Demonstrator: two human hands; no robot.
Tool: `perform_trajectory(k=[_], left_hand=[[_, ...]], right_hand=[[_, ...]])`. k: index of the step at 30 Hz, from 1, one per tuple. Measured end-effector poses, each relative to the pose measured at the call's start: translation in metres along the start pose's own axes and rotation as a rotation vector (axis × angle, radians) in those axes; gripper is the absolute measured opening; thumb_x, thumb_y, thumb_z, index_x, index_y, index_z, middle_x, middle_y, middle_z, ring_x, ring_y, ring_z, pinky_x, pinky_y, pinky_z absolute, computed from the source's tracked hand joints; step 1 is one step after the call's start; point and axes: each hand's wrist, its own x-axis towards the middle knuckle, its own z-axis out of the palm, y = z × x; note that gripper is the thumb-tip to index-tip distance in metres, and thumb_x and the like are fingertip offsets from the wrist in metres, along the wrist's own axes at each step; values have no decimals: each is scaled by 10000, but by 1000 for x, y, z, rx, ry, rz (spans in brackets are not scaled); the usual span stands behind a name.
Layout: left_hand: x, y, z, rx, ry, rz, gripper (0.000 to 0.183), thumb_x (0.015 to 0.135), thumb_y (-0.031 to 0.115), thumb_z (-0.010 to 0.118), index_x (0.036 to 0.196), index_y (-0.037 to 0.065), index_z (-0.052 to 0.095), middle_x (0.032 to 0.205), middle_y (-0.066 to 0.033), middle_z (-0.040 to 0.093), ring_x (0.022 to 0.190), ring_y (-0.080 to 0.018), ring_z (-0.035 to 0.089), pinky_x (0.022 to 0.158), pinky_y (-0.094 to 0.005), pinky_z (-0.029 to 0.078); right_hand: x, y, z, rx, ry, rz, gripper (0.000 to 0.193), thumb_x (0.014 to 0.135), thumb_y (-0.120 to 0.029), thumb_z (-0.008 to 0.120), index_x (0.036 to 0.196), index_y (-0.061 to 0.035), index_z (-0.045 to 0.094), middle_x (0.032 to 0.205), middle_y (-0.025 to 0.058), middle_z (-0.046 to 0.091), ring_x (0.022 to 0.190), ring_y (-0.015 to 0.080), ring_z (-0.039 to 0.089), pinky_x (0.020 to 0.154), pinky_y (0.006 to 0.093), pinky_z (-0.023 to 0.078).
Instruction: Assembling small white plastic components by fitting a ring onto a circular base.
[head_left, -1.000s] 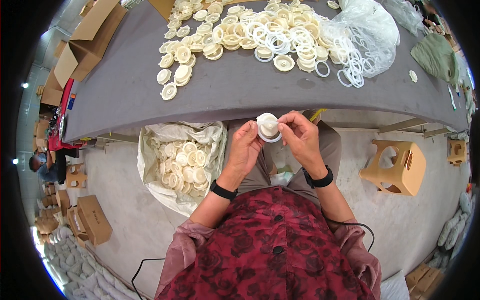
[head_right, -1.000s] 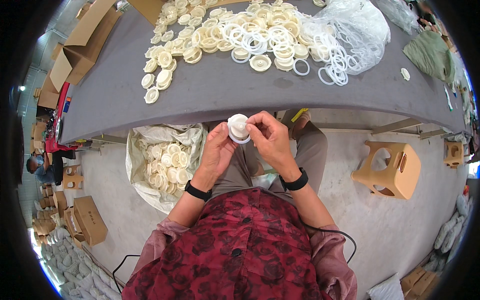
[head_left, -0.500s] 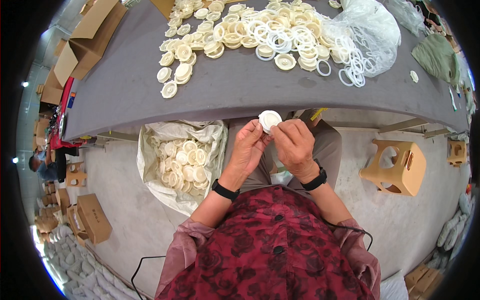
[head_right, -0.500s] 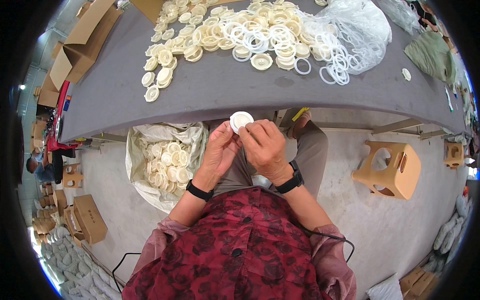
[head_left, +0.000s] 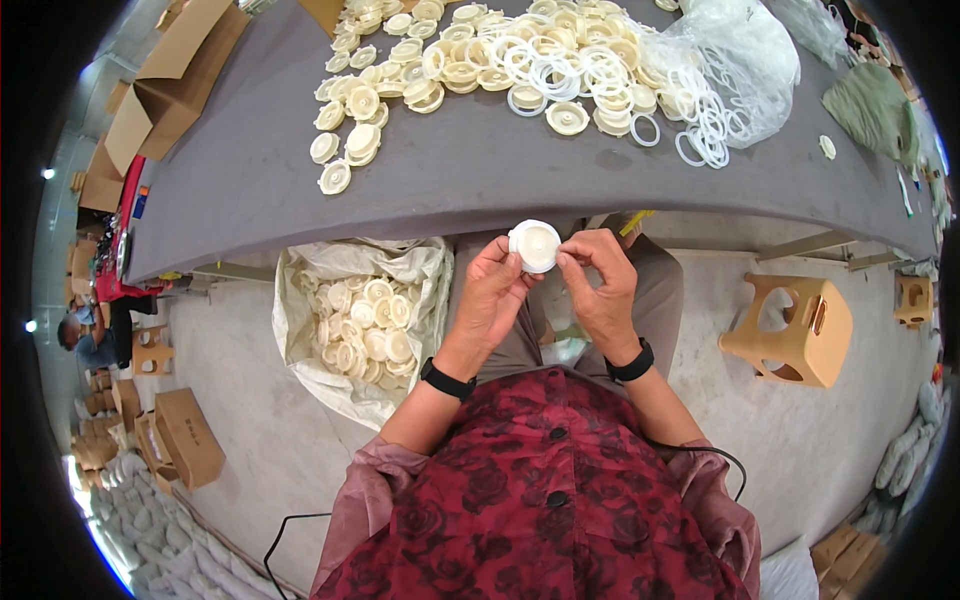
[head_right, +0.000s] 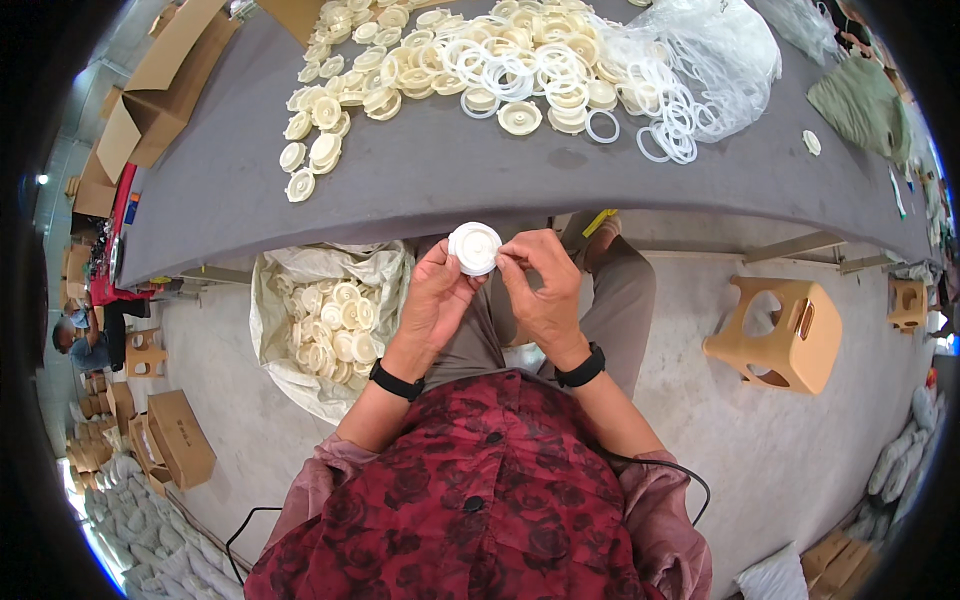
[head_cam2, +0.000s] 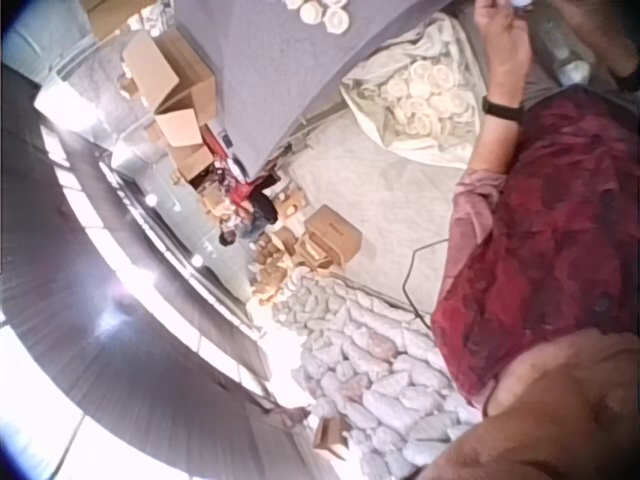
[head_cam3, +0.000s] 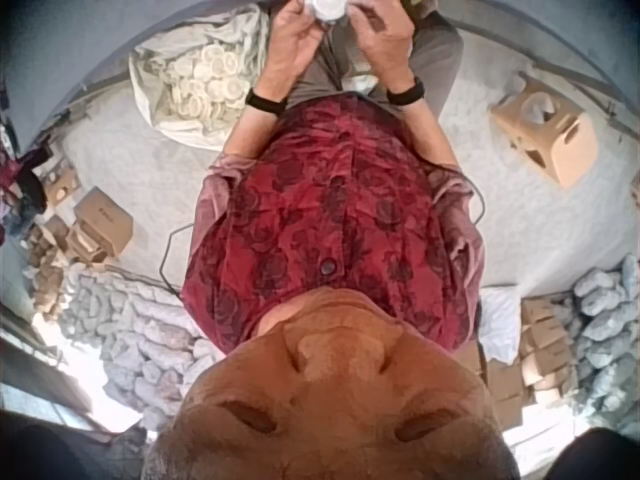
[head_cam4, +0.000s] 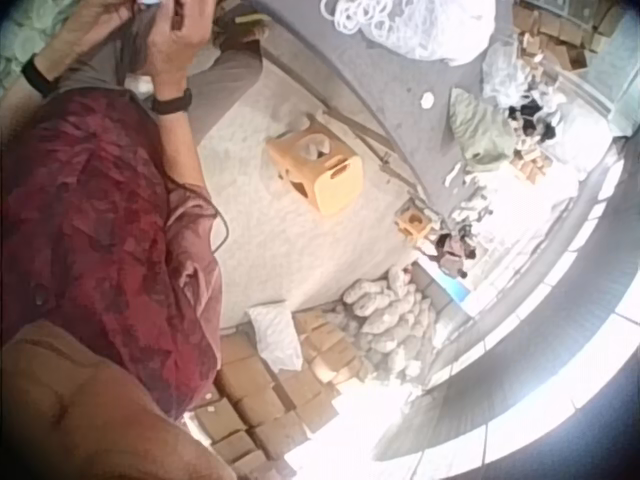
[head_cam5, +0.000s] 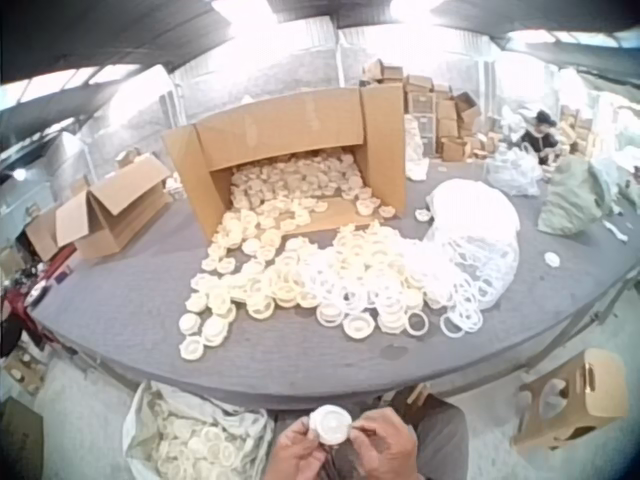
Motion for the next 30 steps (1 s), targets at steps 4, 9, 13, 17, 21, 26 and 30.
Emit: perform_trajectory(k=[4, 9, 13, 17, 21, 26, 30], left_hand=[[-2, -2, -1, 40, -13, 15, 321, 937, 205, 714, 1188, 54, 582, 1194, -71, 648, 1078, -176, 614, 950, -349, 484], [-4, -2, -1, 73, 2, 42, 347, 937, 214, 714, 1212, 46, 584, 1195, -78, 651, 1084, -179, 614, 950, -355, 486], [-5, 0, 0, 87, -20, 23, 257, 952, 222, 693, 1106, 37, 601, 1112, -80, 673, 979, -169, 634, 882, -326, 511], [-7, 3, 2, 94, -18, 8, 235, 967, 211, 671, 1100, 31, 600, 1081, -80, 677, 944, -165, 633, 862, -324, 516], [-13, 7, -5, 153, -7, -27, 206, 984, 198, 641, 1096, 31, 598, 1061, -73, 676, 935, -160, 634, 852, -321, 518], [-16, 19, -1, 315, -98, -81, 241, 973, 200, 653, 1122, 19, 599, 1064, -57, 670, 965, -142, 633, 847, -301, 510], [-22, 24, 2, 488, -98, -52, 218, 966, 169, 649, 1110, 7, 627, 1023, -33, 670, 953, -118, 624, 865, -268, 479]], right_hand=[[3, -7, 6, 531, -1, 512, 60, 893, -16, 679, 943, 6, 655, 897, 32, 647, 725, 92, 608, 644, 245, 519], [5, 2, -1, 689, -95, 615, 64, 891, -11, 680, 933, 22, 645, 827, 27, 641, 671, 80, 597, 607, 224, 506], [1, 9, -2, 745, -72, 625, 55, 884, -8, 684, 917, 10, 644, 814, 23, 641, 654, 74, 585, 587, 220, 490], [1, 16, -1, 687, -107, 614, 46, 888, -11, 682, 907, 1, 642, 822, 16, 638, 675, 70, 587, 604, 221, 497], [5, 11, 1, 599, -143, 447, 110, 903, 11, 658, 1013, 11, 672, 906, 23, 675, 783, 70, 623, 677, 221, 529], [7, 16, -16, 538, -306, 360, 206, 913, 27, 646, 1117, 18, 682, 960, 30, 703, 844, 65, 641, 728, 211, 536], [10, 9, -23, 506, -370, 474, 147, 913, -35, 684, 1049, 20, 693, 908, 15, 694, 806, 38, 624, 701, 192, 514]])
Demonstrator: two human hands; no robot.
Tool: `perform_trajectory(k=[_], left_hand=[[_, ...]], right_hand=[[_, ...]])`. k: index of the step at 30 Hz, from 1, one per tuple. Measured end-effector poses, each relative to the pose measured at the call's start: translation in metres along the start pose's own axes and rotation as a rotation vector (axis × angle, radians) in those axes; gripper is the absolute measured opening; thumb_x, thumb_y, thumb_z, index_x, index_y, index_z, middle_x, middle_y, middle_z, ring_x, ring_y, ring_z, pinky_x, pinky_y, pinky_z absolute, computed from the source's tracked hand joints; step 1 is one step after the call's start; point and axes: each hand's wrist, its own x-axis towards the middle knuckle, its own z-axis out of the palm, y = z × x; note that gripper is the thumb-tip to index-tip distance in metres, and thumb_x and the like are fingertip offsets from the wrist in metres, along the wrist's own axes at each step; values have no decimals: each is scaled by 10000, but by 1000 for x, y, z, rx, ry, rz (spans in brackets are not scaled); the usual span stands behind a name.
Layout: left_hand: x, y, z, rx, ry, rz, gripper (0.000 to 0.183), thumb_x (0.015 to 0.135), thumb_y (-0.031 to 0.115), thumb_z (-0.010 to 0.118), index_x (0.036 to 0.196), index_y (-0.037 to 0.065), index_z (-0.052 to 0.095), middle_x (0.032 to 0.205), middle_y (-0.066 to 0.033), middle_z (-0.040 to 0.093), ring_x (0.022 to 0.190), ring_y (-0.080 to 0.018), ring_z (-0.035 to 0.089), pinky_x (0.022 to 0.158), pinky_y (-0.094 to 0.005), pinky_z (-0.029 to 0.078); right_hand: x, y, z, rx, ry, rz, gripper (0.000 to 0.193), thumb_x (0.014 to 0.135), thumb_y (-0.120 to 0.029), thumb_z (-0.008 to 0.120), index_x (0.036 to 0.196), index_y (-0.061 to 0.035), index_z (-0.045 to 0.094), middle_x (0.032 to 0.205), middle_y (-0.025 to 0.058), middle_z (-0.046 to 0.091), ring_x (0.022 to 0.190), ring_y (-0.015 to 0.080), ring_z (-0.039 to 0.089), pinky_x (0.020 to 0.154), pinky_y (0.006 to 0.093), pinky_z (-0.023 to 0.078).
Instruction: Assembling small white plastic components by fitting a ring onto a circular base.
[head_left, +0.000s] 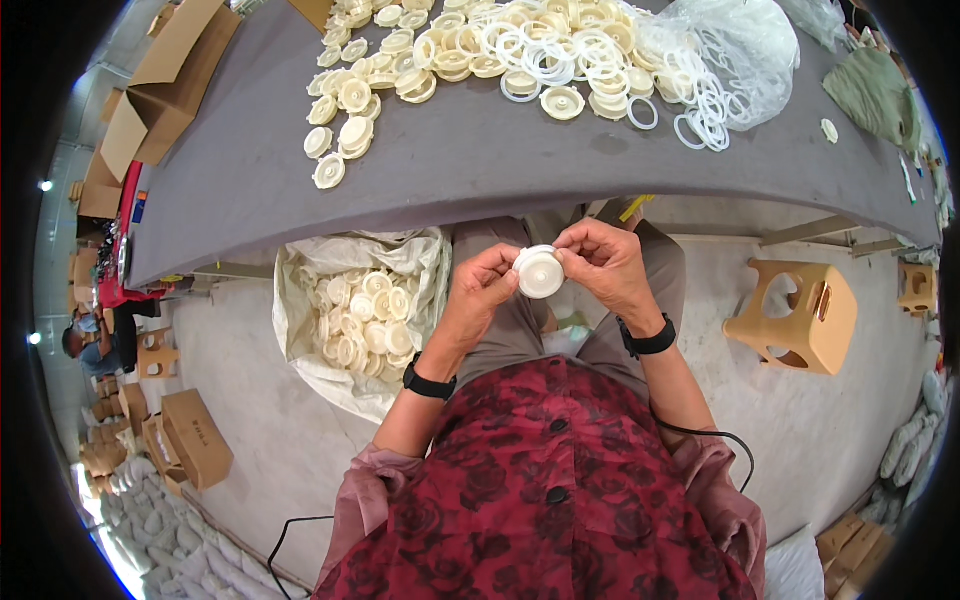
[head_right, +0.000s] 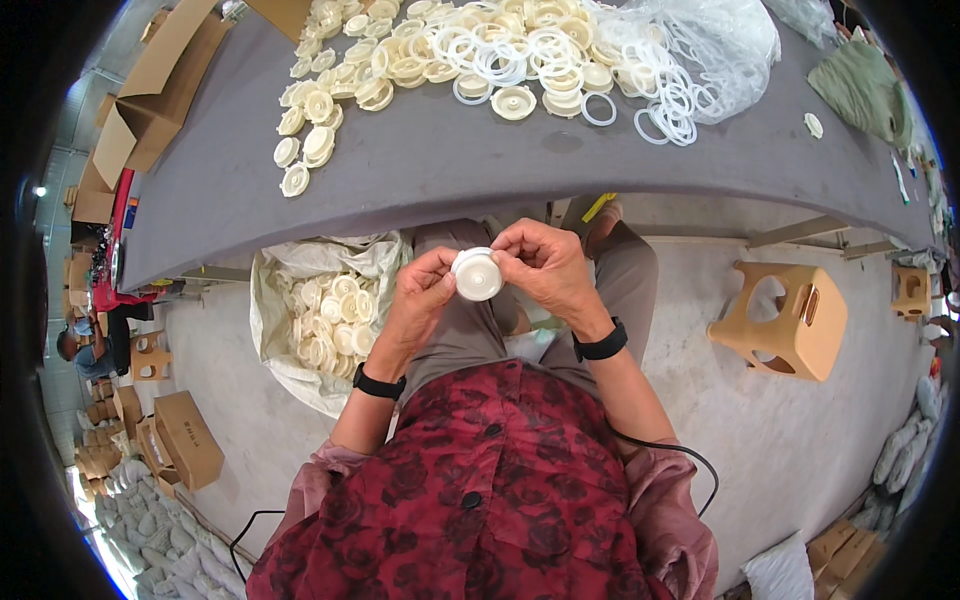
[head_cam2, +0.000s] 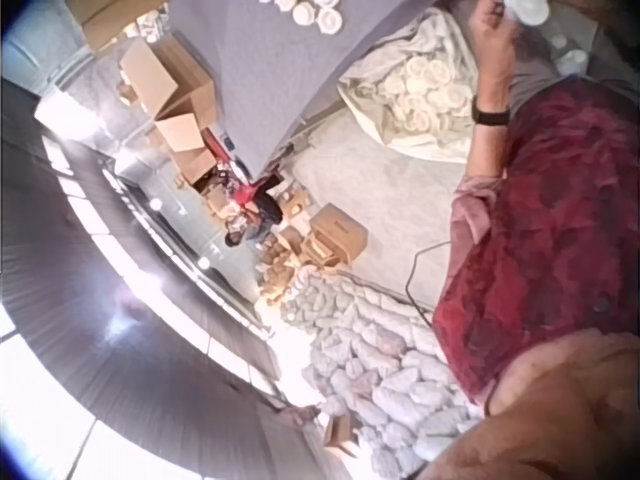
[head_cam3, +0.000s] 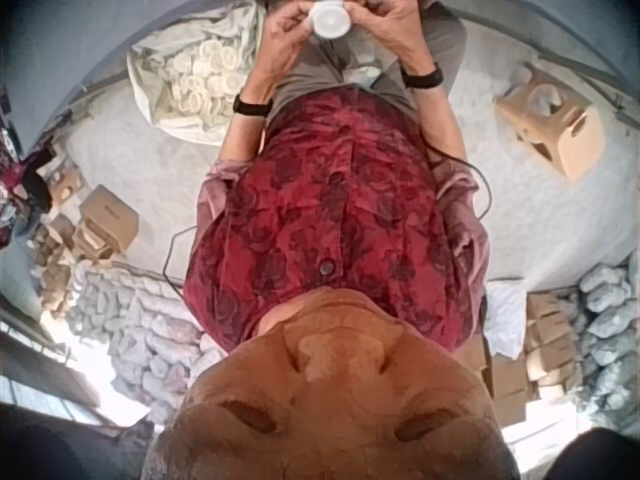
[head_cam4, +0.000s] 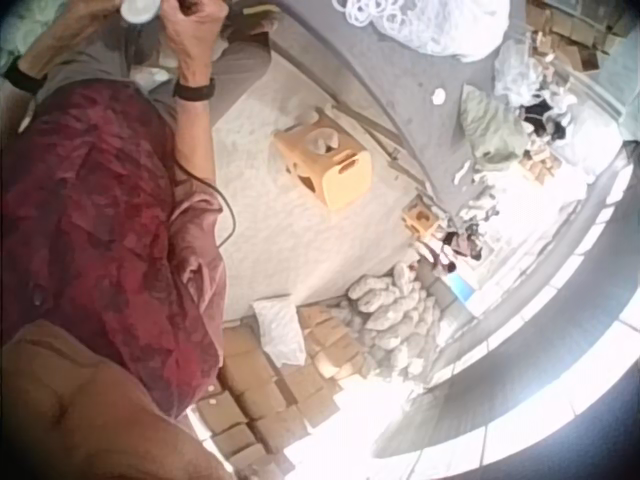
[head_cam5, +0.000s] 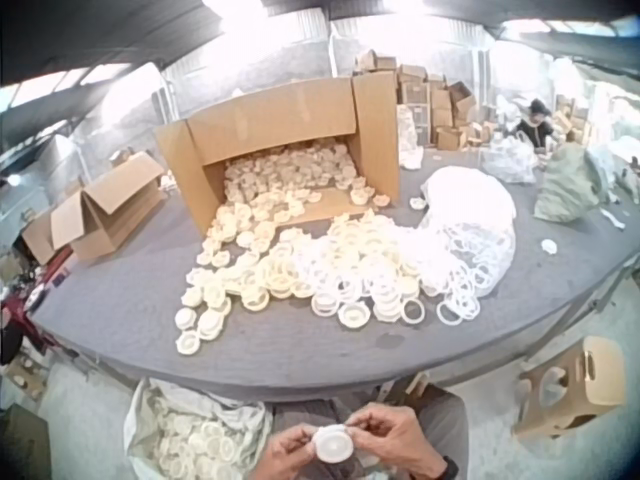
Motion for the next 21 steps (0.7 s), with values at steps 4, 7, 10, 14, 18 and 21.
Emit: perform_trajectory(k=[4, 7, 10, 14, 18, 21], left_hand=[[1, 5, -1, 148, 8, 5, 225, 964, 185, 652, 1079, -7, 677, 956, 0, 666, 889, -70, 583, 823, -231, 443], [6, 7, -9, 152, 24, 39, 225, 960, 187, 659, 1072, -8, 674, 973, -15, 670, 928, -90, 596, 862, -250, 447], [15, 14, -11, -44, 36, 19, 253, 954, 196, 674, 1102, -8, 661, 1012, -39, 683, 963, -119, 623, 901, -279, 471], [19, 12, 3, -364, 26, 28, 331, 935, 184, 703, 1194, -6, 623, 1151, -84, 673, 1064, -176, 638, 963, -323, 495], [18, -5, 4, -369, 97, 34, 424, 893, 146, 744, 1259, 13, 575, 1276, -109, 623, 1191, -214, 599, 1040, -375, 490], [14, -20, 2, -515, 138, 55, 435, 899, 139, 736, 1279, 14, 565, 1313, -116, 605, 1213, -222, 591, 1048, -380, 488]], right_hand=[[0, -3, 2, -19, -38, 50, 148, 911, -84, 699, 1020, 16, 690, 870, -2, 670, 748, 24, 594, 661, 182, 490], [3, -6, 3, -91, -105, 23, 135, 906, -58, 682, 1021, 13, 684, 852, -7, 656, 736, 27, 581, 647, 181, 480], [2, -1, 9, 29, -112, -4, 132, 895, -21, 663, 1019, 19, 685, 863, 14, 665, 748, 50, 602, 634, 191, 488], [-2, 0, 17, 194, -14, 115, 141, 901, -11, 646, 1030, 28, 686, 889, 46, 676, 790, 82, 641, 655, 210, 528], [-3, 11, 32, 528, 200, 75, 135, 910, -21, 648, 1026, 37, 684, 888, 52, 685, 758, 100, 672, 693, 227, 571], [-3, 17, 28, 375, 205, -7, 121, 908, -34, 664, 1002, 38, 691, 868, 40, 691, 739, 88, 667, 697, 224, 569]])
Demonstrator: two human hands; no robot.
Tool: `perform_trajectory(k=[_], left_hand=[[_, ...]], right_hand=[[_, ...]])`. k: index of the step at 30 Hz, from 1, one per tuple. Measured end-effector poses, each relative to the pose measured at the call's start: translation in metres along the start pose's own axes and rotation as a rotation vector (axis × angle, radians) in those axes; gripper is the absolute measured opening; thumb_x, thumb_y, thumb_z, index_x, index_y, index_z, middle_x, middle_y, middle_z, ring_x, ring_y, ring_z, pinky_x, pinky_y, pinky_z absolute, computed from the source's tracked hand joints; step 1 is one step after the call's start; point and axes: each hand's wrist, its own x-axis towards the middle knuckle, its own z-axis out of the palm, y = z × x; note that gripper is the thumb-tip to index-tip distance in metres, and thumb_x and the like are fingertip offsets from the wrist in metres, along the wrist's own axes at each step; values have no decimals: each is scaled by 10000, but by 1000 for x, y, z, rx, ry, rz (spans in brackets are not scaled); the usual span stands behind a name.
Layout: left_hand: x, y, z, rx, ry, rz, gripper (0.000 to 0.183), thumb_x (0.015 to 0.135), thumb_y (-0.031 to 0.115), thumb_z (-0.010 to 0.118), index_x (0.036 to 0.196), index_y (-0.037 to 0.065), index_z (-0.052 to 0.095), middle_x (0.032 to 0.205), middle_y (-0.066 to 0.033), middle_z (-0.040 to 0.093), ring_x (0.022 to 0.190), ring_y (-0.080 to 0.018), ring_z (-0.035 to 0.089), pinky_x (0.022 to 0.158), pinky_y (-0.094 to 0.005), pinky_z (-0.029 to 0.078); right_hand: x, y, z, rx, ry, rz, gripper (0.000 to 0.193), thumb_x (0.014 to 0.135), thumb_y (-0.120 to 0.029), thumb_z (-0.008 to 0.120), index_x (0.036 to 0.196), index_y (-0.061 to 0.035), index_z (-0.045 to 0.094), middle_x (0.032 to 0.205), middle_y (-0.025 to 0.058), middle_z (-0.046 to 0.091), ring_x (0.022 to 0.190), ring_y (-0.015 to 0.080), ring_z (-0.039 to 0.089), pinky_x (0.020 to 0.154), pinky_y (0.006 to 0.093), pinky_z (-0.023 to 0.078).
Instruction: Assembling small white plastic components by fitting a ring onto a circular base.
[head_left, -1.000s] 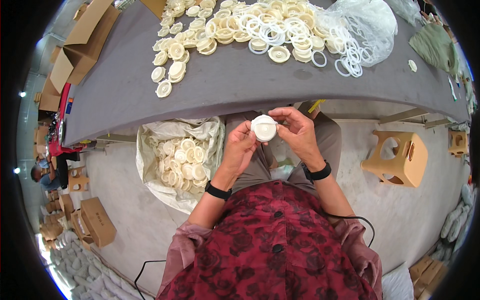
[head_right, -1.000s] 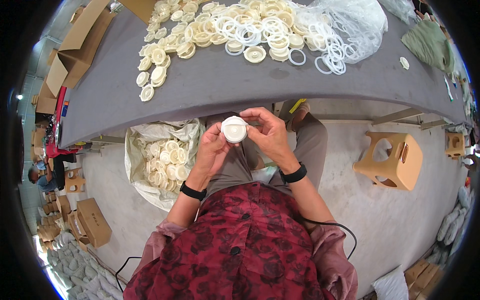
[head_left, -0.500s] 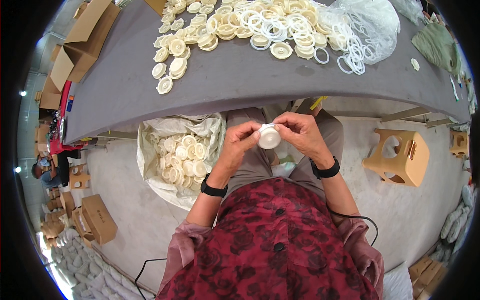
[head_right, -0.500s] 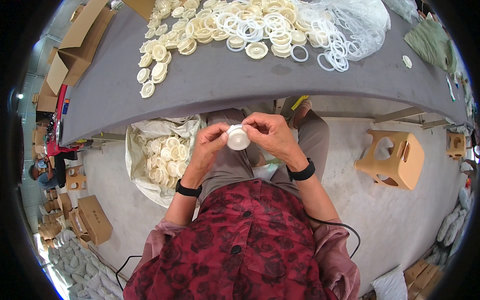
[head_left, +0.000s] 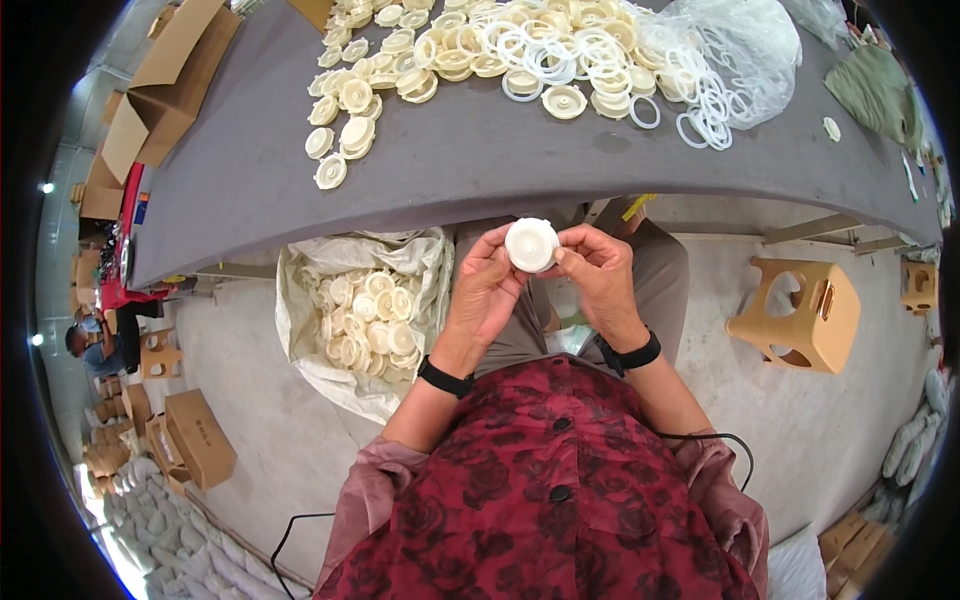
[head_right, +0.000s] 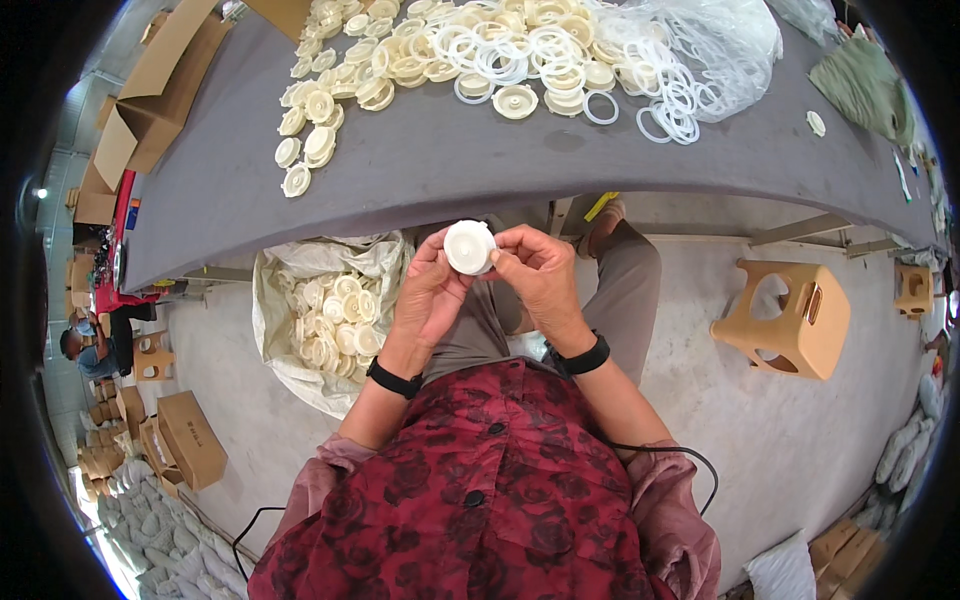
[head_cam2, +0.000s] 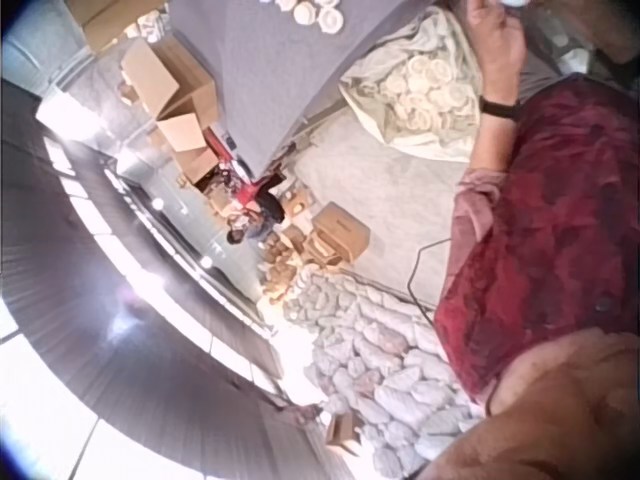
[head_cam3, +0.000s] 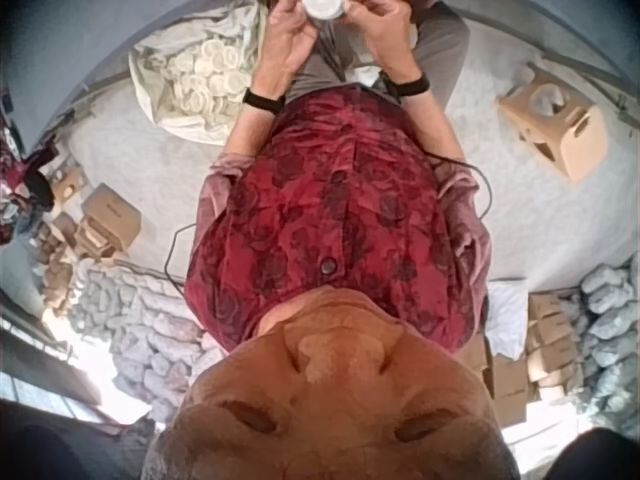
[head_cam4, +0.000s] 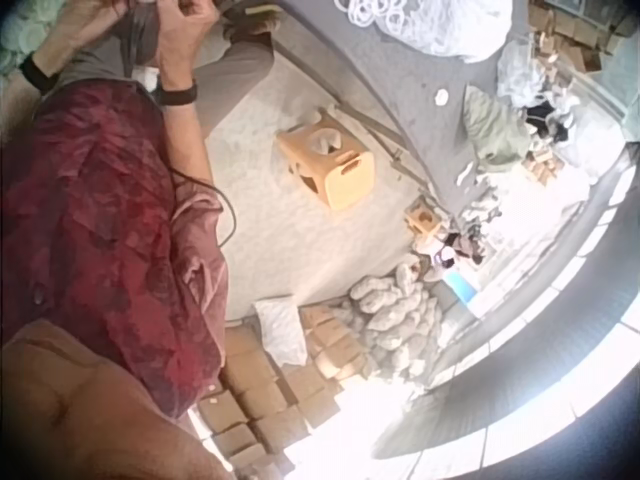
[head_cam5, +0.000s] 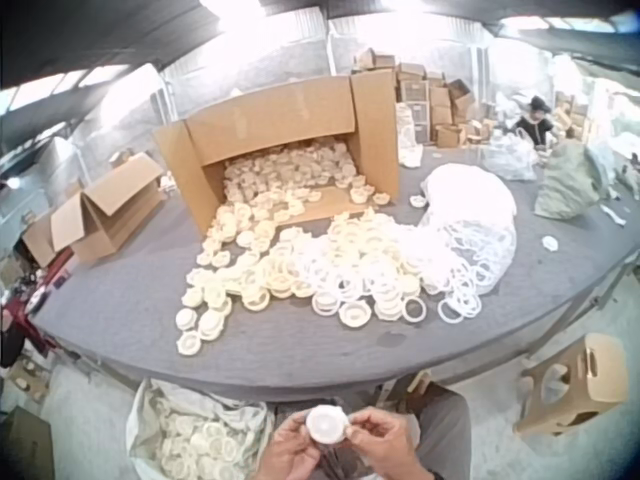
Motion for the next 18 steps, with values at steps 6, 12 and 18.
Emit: perform_trajectory(k=[6, 12, 18], left_hand=[[-6, 17, 0, 169, -18, 34, 369, 903, 129, 727, 1230, 2, 614, 1202, -116, 667, 1134, -211, 634, 1015, -357, 498], [-3, 45, 11, 527, -134, 98, 242, 899, 99, 713, 1109, -20, 694, 1050, -104, 707, 994, -178, 665, 916, -310, 506], [0, 60, 30, 793, -174, 27, 174, 861, 21, 671, 1014, -39, 727, 987, -89, 708, 922, -147, 652, 854, -289, 502]], right_hand=[[-3, -8, -6, -285, -53, -7, 127, 897, -46, 686, 997, 28, 711, 868, 32, 703, 736, 62, 637, 674, 211, 533], [-1, -19, -2, -358, -157, -56, 176, 890, -50, 681, 1043, 26, 722, 909, 32, 709, 802, 65, 633, 726, 222, 523], [3, -26, -7, -493, -261, -164, 185, 874, -60, 690, 1039, 17, 720, 880, 44, 699, 779, 81, 619, 691, 228, 504]])
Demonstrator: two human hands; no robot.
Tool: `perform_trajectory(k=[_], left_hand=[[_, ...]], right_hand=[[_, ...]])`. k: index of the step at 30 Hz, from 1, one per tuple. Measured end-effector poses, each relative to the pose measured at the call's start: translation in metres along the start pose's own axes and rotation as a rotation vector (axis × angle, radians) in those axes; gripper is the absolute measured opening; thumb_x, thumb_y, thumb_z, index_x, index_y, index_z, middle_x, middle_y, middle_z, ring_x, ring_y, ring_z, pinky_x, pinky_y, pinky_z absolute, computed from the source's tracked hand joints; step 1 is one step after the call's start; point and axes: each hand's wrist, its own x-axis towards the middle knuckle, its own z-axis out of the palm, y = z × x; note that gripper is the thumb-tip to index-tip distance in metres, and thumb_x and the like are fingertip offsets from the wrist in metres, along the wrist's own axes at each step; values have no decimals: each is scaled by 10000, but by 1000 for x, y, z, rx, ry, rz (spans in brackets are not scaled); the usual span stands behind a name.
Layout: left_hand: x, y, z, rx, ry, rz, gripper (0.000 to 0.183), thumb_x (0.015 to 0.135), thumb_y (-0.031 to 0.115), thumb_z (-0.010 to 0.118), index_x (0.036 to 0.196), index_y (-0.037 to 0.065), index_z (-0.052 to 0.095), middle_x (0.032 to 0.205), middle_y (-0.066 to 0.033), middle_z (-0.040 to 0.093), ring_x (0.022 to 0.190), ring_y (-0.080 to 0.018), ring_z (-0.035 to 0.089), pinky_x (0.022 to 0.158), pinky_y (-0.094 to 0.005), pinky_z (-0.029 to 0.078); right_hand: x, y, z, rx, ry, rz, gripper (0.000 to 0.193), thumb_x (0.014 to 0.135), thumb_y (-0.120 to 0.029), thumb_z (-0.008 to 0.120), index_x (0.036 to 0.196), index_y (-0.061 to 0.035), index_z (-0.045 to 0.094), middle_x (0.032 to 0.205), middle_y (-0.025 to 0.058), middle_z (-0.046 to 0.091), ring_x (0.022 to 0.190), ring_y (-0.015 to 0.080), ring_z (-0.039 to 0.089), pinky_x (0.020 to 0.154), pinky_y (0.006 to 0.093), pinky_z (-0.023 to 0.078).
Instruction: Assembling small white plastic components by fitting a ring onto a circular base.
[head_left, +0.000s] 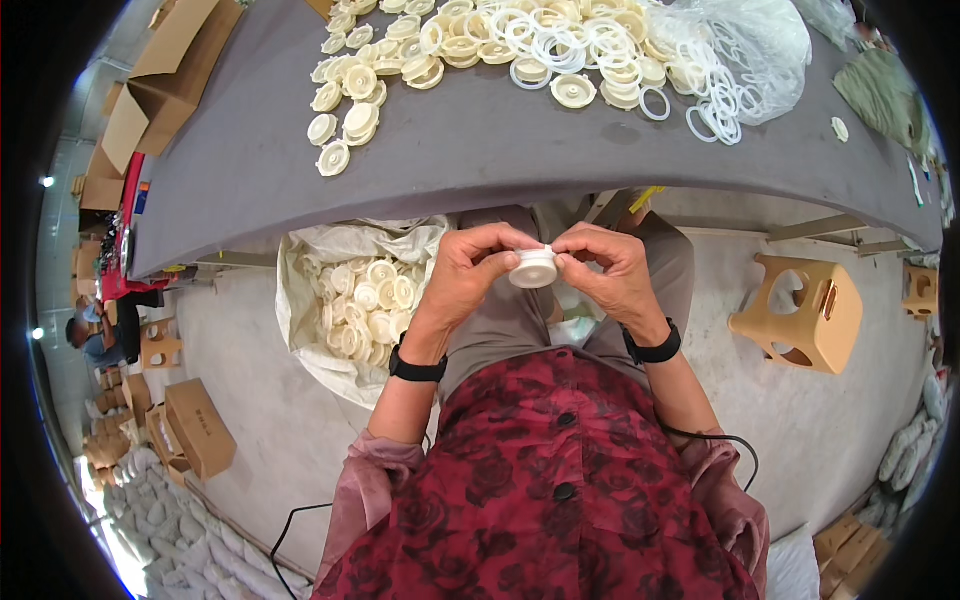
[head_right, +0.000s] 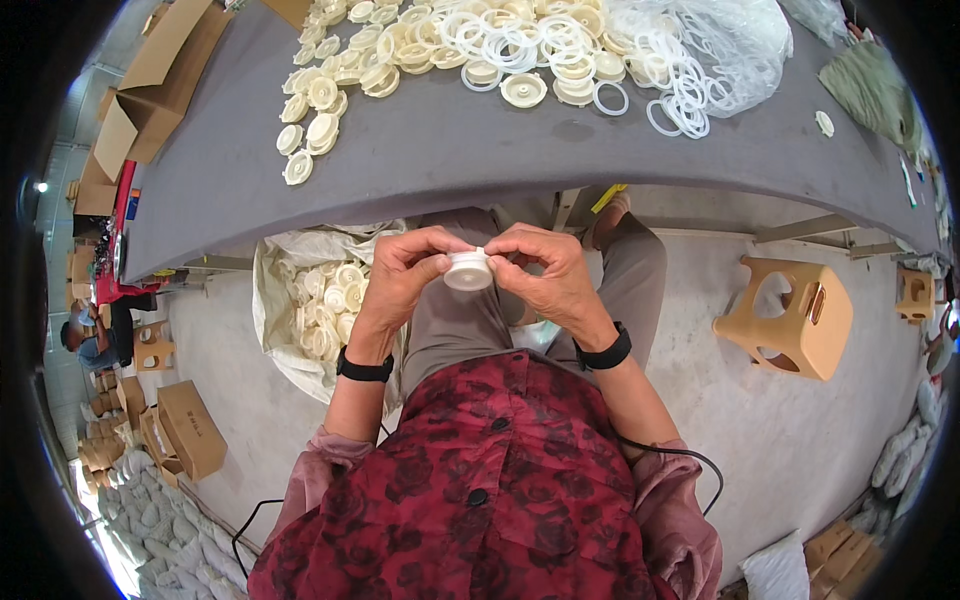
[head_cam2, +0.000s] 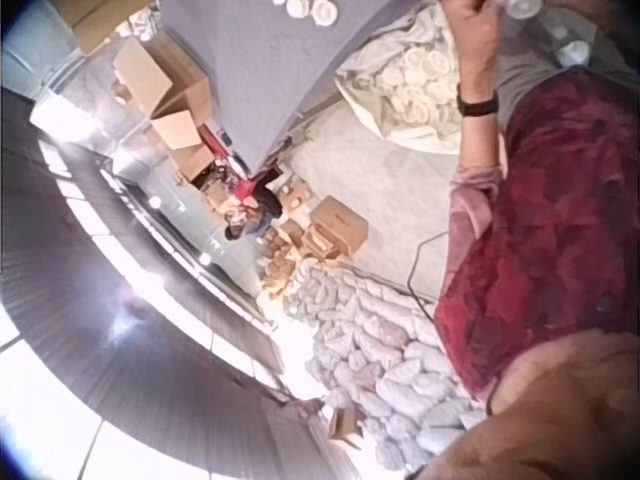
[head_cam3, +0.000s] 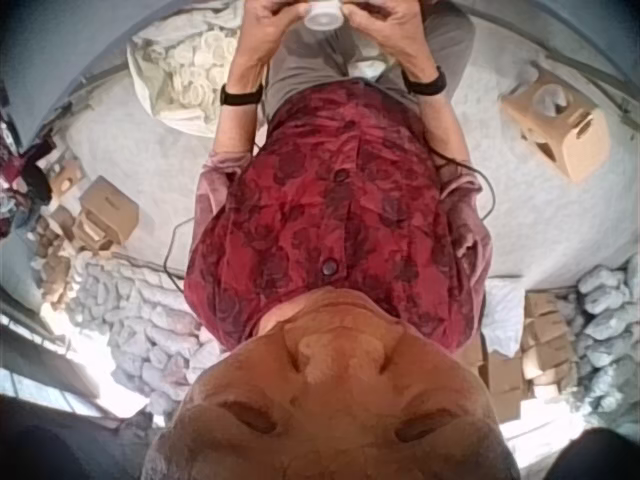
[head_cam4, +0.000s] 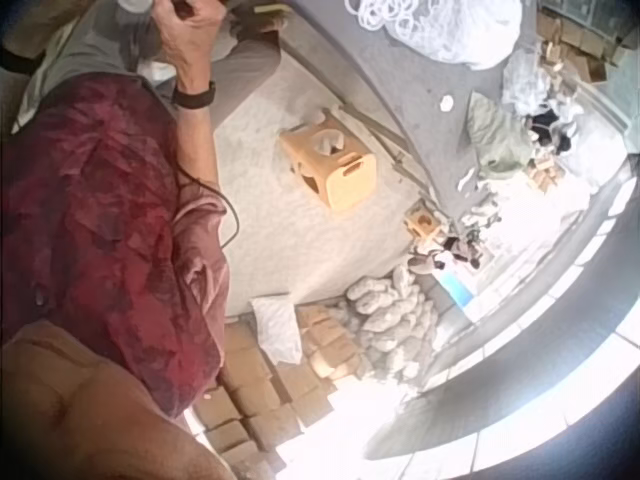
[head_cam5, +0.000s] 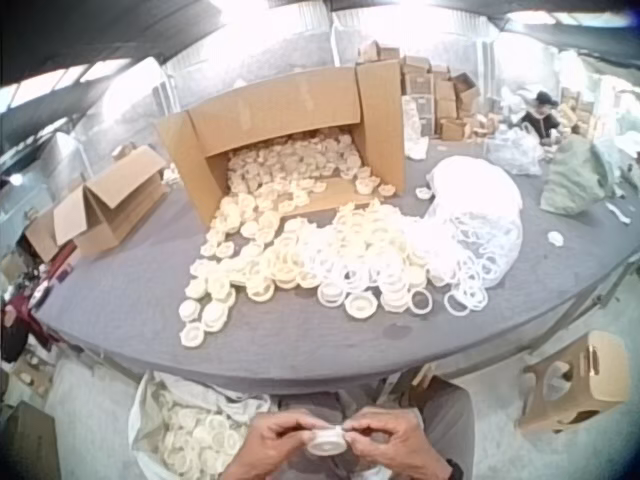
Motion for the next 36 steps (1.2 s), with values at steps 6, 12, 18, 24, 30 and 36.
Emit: perform_trajectory(k=[6, 12, 18, 24, 30, 36], left_hand=[[-2, 3, 8, 159, -49, -70, 213, 873, -17, 641, 1084, -30, 666, 936, -56, 689, 870, -101, 632, 828, -254, 497], [2, 3, 7, 163, -36, -111, 193, 872, -31, 622, 1063, -15, 647, 953, -16, 676, 880, -77, 626, 791, -224, 492], [8, 16, 1, 590, -180, 47, 103, 807, 51, 678, 880, -20, 670, 747, -57, 676, 681, -120, 641, 675, -268, 521], [15, 22, 0, 780, -285, 82, 106, 804, 51, 651, 889, -11, 667, 725, -72, 660, 667, -139, 640, 662, -285, 521], [13, 7, -12, 271, -352, -158, 242, 812, 0, 624, 1053, 3, 630, 946, -9, 630, 908, -75, 599, 811, -246, 495], [9, -18, 0, -123, -198, -148, 410, 808, -16, 622, 1210, -5, 540, 1009, -35, 631, 948, -86, 607, 858, -246, 482]], right_hand=[[-2, 1, 5, -94, -51, 88, 170, 886, -110, 674, 999, 10, 715, 861, 35, 696, 723, 80, 603, 631, 231, 479], [-6, 3, 12, -28, 1, 74, 154, 886, -102, 660, 991, -1, 711, 861, 39, 692, 696, 83, 594, 612, 263, 481], [-6, -10, 12, -182, -75, 44, 139, 885, -11, 624, 1018, 10, 591, 835, 87, 644, 700, 156, 599, 633, 305, 474], [-2, -14, 14, -255, -113, -1, 163, 899, 19, 587, 1035, -12, 503, 830, 100, 594, 717, 168, 567, 671, 288, 452], [-9, -5, 8, 121, -14, 177, 111, 935, -12, 598, 1004, -41, 517, 861, 22, 608, 748, 71, 546, 635, 237, 438], [-13, 16, 15, 523, 197, 247, 116, 971, -77, 627, 1044, -71, 537, 897, 4, 628, 746, 43, 555, 603, 193, 442]])
